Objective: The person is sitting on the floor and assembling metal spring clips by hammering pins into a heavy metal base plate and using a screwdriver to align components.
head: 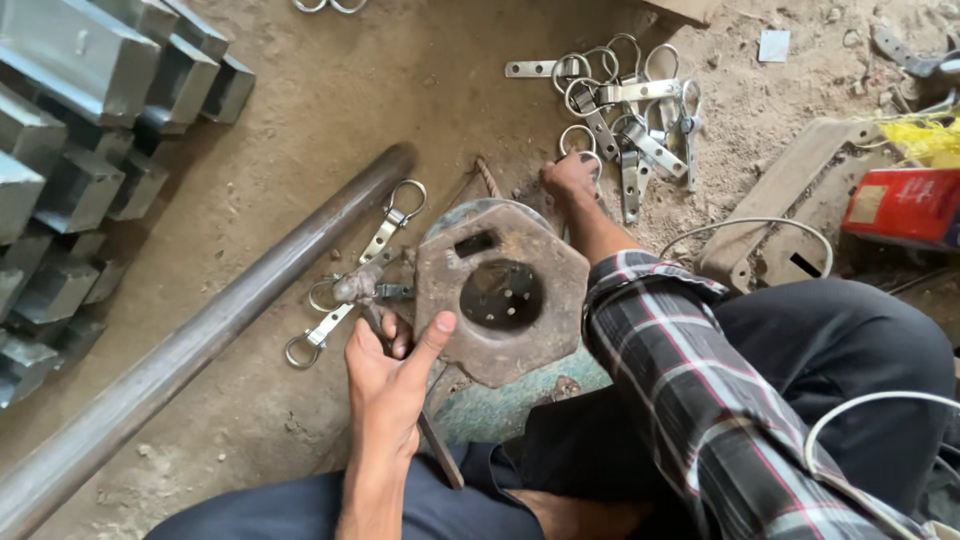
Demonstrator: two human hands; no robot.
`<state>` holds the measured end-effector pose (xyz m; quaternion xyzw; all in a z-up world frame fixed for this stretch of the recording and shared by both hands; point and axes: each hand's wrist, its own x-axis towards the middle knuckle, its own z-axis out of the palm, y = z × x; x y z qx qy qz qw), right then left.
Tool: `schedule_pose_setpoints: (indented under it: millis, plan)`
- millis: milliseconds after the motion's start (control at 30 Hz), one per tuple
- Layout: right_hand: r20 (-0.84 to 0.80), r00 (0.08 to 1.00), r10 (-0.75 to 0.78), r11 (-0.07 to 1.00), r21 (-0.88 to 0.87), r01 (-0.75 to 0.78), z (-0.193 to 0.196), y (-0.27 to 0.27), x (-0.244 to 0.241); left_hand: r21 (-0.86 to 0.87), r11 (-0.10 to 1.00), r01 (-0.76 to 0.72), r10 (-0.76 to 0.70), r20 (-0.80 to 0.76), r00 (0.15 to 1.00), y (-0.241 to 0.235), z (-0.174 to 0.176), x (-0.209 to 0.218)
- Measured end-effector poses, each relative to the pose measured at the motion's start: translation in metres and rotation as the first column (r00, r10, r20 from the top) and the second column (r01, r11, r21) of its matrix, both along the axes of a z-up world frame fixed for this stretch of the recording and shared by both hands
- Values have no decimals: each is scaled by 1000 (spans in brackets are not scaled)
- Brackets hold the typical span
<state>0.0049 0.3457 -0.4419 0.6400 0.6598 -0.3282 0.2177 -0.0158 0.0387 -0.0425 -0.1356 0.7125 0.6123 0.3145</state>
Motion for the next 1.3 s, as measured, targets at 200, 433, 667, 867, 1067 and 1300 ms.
schedule_pose_setpoints:
  millis: [200, 433, 667, 867, 1067, 1300]
  plan:
    - [3, 998, 64, 893, 447, -58, 13, -14, 19, -81, 997, 14, -15, -17, 1000, -1, 0, 1]
    - [118, 983, 140, 967, 198, -162, 26, 29, 21, -17, 1000, -11, 10, -11, 1000, -4, -9, 3]
    - [89, 949, 303, 953, -14, -303, 55, 43, 28, 106, 993, -47, 43, 38, 998, -3, -10, -2]
    - [-240, 834, 496, 864, 43, -501, 181, 55, 1, 124, 992, 8, 13, -168, 986, 0, -7, -1]
    - [-73, 580, 811, 398, 796, -456, 428, -20, 6, 144, 987, -66, 101, -251, 963, -9, -2, 10]
    - [41, 374, 926, 193, 801, -567, 513, -173, 113, 240, 948, -209, 273, -275, 922, -24, 6, 7]
